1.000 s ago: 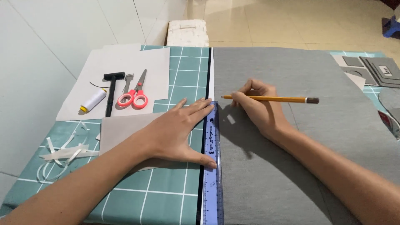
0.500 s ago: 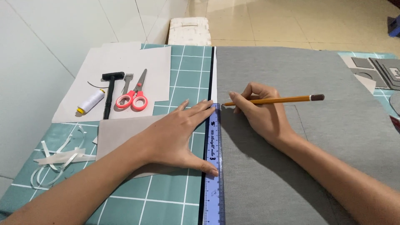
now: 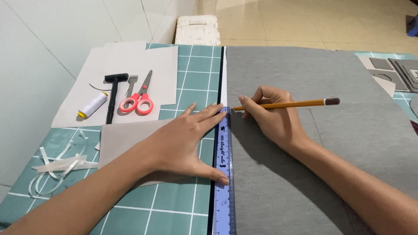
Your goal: Marking lines on a large piece of grey material with a ruler and pencil and then cutting it with scissors.
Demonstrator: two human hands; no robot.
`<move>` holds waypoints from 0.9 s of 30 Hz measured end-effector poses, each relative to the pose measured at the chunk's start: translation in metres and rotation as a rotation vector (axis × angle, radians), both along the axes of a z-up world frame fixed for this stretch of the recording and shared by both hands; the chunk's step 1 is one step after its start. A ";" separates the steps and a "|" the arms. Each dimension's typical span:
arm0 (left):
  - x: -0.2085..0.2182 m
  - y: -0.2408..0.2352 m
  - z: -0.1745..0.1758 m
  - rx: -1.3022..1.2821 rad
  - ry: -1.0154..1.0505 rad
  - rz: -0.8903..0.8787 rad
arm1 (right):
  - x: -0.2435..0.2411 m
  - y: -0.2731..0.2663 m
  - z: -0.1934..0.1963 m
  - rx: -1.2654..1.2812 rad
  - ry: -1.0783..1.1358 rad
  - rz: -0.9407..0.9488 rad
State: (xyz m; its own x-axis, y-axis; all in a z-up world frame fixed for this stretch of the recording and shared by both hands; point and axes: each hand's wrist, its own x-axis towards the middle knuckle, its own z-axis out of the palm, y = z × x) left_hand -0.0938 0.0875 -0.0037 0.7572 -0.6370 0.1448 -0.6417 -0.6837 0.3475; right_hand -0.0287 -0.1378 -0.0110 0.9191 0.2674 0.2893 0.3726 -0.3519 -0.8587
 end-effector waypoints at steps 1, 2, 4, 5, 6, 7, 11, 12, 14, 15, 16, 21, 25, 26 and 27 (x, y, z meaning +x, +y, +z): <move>0.000 0.000 0.000 -0.001 0.002 0.002 | 0.001 0.000 -0.001 -0.001 0.002 0.002; 0.001 0.000 0.000 0.012 0.000 -0.007 | 0.002 -0.001 -0.002 -0.015 -0.021 0.005; 0.001 0.001 0.000 0.024 0.002 -0.014 | 0.002 -0.001 -0.003 -0.031 -0.040 0.009; 0.001 0.001 -0.001 0.025 -0.012 -0.021 | 0.002 0.000 -0.002 -0.024 -0.051 0.002; 0.001 0.001 -0.001 0.026 -0.023 -0.027 | 0.001 0.001 -0.003 -0.019 -0.059 -0.005; 0.002 0.001 -0.002 0.024 -0.017 -0.026 | 0.002 0.001 -0.002 -0.020 -0.054 -0.004; 0.001 0.001 -0.004 0.066 -0.031 -0.025 | -0.001 0.003 -0.003 -0.038 -0.091 -0.014; 0.001 0.001 -0.004 0.060 -0.045 -0.030 | -0.001 0.003 -0.002 -0.038 -0.089 -0.019; 0.003 0.001 -0.003 0.067 -0.033 -0.036 | 0.001 0.002 -0.005 -0.043 -0.110 -0.008; 0.003 0.002 -0.003 0.076 -0.024 -0.043 | 0.001 0.001 -0.006 -0.046 -0.134 0.003; 0.003 0.001 -0.004 0.074 -0.022 -0.043 | 0.000 0.002 -0.005 -0.048 -0.131 0.004; 0.002 0.000 -0.005 0.059 -0.043 -0.021 | -0.002 0.001 -0.005 -0.037 -0.193 0.033; 0.002 0.000 -0.005 0.054 -0.043 -0.022 | -0.002 0.001 -0.005 -0.064 -0.201 0.022; 0.002 0.000 -0.005 0.056 -0.047 -0.022 | -0.003 0.002 -0.005 -0.062 -0.188 0.020; 0.002 0.000 -0.005 0.058 -0.051 -0.022 | -0.004 0.002 -0.004 -0.060 -0.175 0.017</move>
State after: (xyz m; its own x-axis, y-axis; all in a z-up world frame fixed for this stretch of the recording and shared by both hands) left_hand -0.0915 0.0872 -0.0088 0.7354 -0.6619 0.1452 -0.6727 -0.6872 0.2744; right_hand -0.0326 -0.1359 -0.0150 0.8511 0.3043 0.4279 0.5213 -0.3924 -0.7578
